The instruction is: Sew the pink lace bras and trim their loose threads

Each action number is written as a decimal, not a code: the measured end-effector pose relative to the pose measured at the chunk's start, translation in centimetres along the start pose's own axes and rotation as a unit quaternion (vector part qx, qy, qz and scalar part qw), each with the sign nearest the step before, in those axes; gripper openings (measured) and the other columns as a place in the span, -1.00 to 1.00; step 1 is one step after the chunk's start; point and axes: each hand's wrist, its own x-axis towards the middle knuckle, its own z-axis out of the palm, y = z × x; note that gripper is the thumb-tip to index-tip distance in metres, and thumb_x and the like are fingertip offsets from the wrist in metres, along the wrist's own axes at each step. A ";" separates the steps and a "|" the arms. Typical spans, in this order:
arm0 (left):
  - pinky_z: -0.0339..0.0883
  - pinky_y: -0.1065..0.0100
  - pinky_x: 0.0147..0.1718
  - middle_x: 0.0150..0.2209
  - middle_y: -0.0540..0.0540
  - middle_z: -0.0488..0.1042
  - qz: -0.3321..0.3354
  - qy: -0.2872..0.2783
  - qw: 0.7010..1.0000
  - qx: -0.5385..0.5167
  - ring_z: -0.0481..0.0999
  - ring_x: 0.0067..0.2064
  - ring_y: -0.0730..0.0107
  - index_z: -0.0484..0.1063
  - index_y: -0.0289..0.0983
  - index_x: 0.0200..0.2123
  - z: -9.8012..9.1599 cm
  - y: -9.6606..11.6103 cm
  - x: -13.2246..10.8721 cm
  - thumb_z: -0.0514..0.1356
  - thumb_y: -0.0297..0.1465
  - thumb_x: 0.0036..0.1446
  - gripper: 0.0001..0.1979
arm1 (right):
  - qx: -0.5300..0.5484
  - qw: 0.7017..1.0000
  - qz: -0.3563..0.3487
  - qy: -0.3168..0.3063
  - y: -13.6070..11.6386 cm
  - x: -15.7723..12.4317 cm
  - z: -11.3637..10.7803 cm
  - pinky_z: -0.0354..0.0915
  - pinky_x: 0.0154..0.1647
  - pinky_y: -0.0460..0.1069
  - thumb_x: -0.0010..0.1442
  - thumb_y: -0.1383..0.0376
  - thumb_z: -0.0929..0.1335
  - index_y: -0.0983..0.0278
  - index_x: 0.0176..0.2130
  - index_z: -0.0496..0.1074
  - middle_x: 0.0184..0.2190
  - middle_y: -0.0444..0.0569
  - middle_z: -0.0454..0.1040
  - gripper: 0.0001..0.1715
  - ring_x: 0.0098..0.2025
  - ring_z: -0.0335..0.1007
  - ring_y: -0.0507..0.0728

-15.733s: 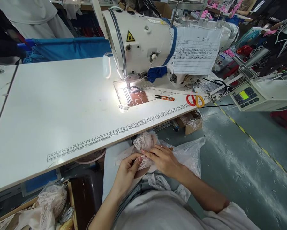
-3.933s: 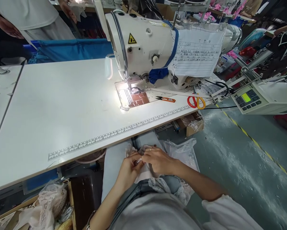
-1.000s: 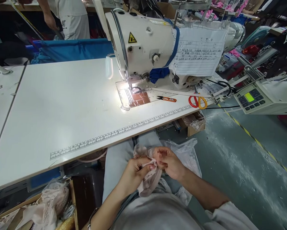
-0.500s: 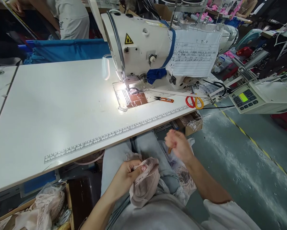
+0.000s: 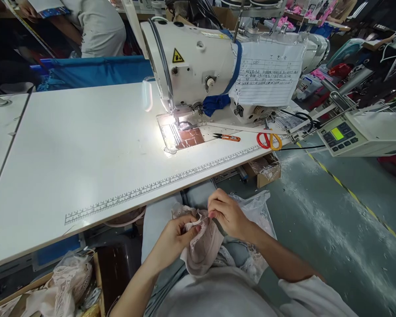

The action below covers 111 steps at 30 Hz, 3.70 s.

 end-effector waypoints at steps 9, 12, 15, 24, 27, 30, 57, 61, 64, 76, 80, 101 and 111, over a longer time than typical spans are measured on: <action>0.06 0.42 -0.51 -0.55 0.07 0.19 0.009 -0.028 0.999 -0.034 0.13 -0.50 0.47 0.43 -0.30 -0.46 -0.3 -0.4 -0.4 0.19 -0.08 0.17 -0.62 | -0.076 0.989 0.120 -0.042 3.6 -0.2 -0.4 0.16 -0.39 -0.04 0.27 0.35 0.23 0.20 -0.46 0.14 -0.52 -0.15 0.25 -0.74 -0.42 0.20 0.07; 0.02 0.42 -0.54 -0.58 0.08 0.16 0.014 -0.003 1.000 -0.027 0.07 -0.52 0.48 0.44 -0.29 -0.46 -0.4 -0.3 -0.6 0.21 -0.09 0.15 -0.63 | -0.111 0.981 0.159 0.005 5.6 0.0 -1.5 0.14 -0.36 -0.03 0.30 0.38 0.19 0.20 -0.43 0.14 -0.51 -0.14 0.23 -0.75 -0.41 0.20 0.08; 0.12 0.40 -0.49 -0.51 -0.02 0.35 0.014 0.017 0.999 -0.032 0.21 -0.47 0.42 0.53 -0.29 -0.40 -0.2 -0.1 -0.2 0.26 -0.12 0.11 -0.68 | -0.103 0.982 0.154 -0.018 5.0 0.0 -1.5 0.18 -0.39 -0.05 0.33 0.29 0.25 0.23 -0.28 0.27 -0.47 -0.16 0.27 -0.89 -0.44 0.22 0.06; 0.16 0.41 -0.47 -0.55 0.01 0.30 0.063 0.108 0.991 -0.036 0.24 -0.47 0.42 0.43 -0.28 -0.52 0.1 0.5 -0.1 0.23 -0.15 0.14 -0.66 | -0.194 0.977 -0.087 0.012 1.1 -1.1 -0.6 0.22 -0.43 -0.08 0.39 0.47 0.15 0.15 0.14 0.39 -0.41 -0.10 0.37 -0.54 -0.42 0.29 0.02; 0.17 0.41 -0.48 -0.52 -0.01 0.35 0.035 0.106 0.990 -0.080 0.26 -0.47 0.42 0.46 -0.30 -0.45 0.4 0.1 0.0 0.24 -0.10 0.12 -0.65 | -0.258 0.959 -0.115 0.009 0.5 -1.2 -0.5 0.21 -0.43 -0.06 0.37 0.48 0.18 0.17 0.11 0.45 -0.42 -0.08 0.45 -0.54 -0.40 0.33 0.03; 0.21 0.40 -0.41 -0.47 -0.05 0.43 0.017 0.103 0.988 -0.111 0.31 -0.43 0.40 0.50 -0.32 -0.41 0.7 -0.3 0.1 0.26 -0.10 0.10 -0.64 | -0.288 0.950 -0.121 0.001 0.0 -1.2 -0.1 0.22 -0.42 -0.04 0.37 0.46 0.22 0.21 0.11 0.46 -0.41 -0.07 0.48 -0.58 -0.38 0.36 0.05; 0.22 0.37 -0.39 -0.54 -0.04 0.36 0.063 -0.031 0.994 -0.078 0.30 -0.43 0.36 0.49 -0.30 -0.52 0.9 -0.1 0.4 0.21 -0.15 0.18 -0.63 | 0.468 0.843 0.264 -0.007 -0.5 -0.1 0.3 -0.15 -0.67 -0.12 0.21 -0.08 0.36 0.27 -0.31 0.48 -0.71 -0.35 -0.06 -0.54 -0.68 -0.28 -0.08; -0.03 0.40 -0.53 -0.60 0.09 0.02 0.026 0.005 0.998 -0.060 0.01 -0.52 0.49 0.24 -0.27 -0.64 0.3 -1.3 -0.1 0.17 -0.07 0.18 -0.51 | 0.482 0.826 0.239 0.167 0.7 0.8 -2.2 -0.21 -0.67 -0.12 0.16 -0.05 0.42 0.22 -0.57 0.15 -0.71 -0.36 -0.18 -0.42 -0.67 -0.39 -0.06; -0.03 0.40 -0.51 -0.57 0.08 0.04 0.032 0.032 0.999 -0.015 0.03 -0.49 0.47 0.22 -0.26 -0.61 0.1 -1.4 -0.1 0.15 -0.08 0.19 -0.53 | 0.309 0.924 0.218 0.056 0.5 0.5 -2.1 -0.06 -0.59 -0.12 0.15 -0.11 0.41 0.24 -0.44 0.34 -0.60 -0.27 0.08 -0.50 -0.61 -0.11 -0.05; -0.07 0.42 -0.56 -0.58 0.11 0.06 0.025 0.013 0.999 -0.045 -0.01 -0.54 0.50 0.41 -0.28 -0.39 0.1 -0.9 0.0 0.10 -0.10 0.26 -0.63 | 0.096 0.995 0.025 -0.009 -0.1 0.3 0.3 0.25 -0.35 -0.06 0.40 0.22 0.25 0.24 -0.34 0.31 -0.23 -0.01 0.40 -0.75 -0.39 0.26 0.01; 0.15 0.38 -0.41 -0.51 -0.01 0.29 0.069 0.017 0.996 -0.052 0.25 -0.43 0.39 0.45 -0.30 -0.47 0.3 -0.9 0.2 0.16 -0.17 0.22 -0.65 | 0.094 0.992 -0.006 -0.081 1.4 0.1 0.8 0.25 -0.39 -0.08 0.44 0.29 0.11 0.21 -0.36 0.21 -0.47 -0.11 0.38 -0.69 -0.48 0.24 0.02; 0.31 0.39 -0.28 -0.34 -0.12 0.62 -0.003 0.114 0.984 -0.136 0.48 -0.29 0.29 0.61 -0.31 -0.35 0.5 -0.5 0.1 0.30 -0.14 0.07 -0.68 | -0.334 0.931 -0.142 0.031 -0.1 -1.1 0.5 0.21 -0.43 -0.03 0.34 0.49 0.25 0.30 0.02 0.50 -0.43 -0.08 0.50 -0.65 -0.40 0.37 0.04; 0.36 0.31 -0.21 -0.30 -0.14 0.63 -0.001 0.107 0.985 -0.135 0.53 -0.20 0.16 0.63 -0.28 -0.28 0.5 -0.8 0.2 0.27 -0.17 0.13 -0.71 | -0.349 0.926 -0.140 0.022 -0.2 -1.2 0.6 0.20 -0.46 -0.05 0.34 0.49 0.25 0.25 0.08 0.48 -0.44 -0.09 0.51 -0.60 -0.42 0.37 0.02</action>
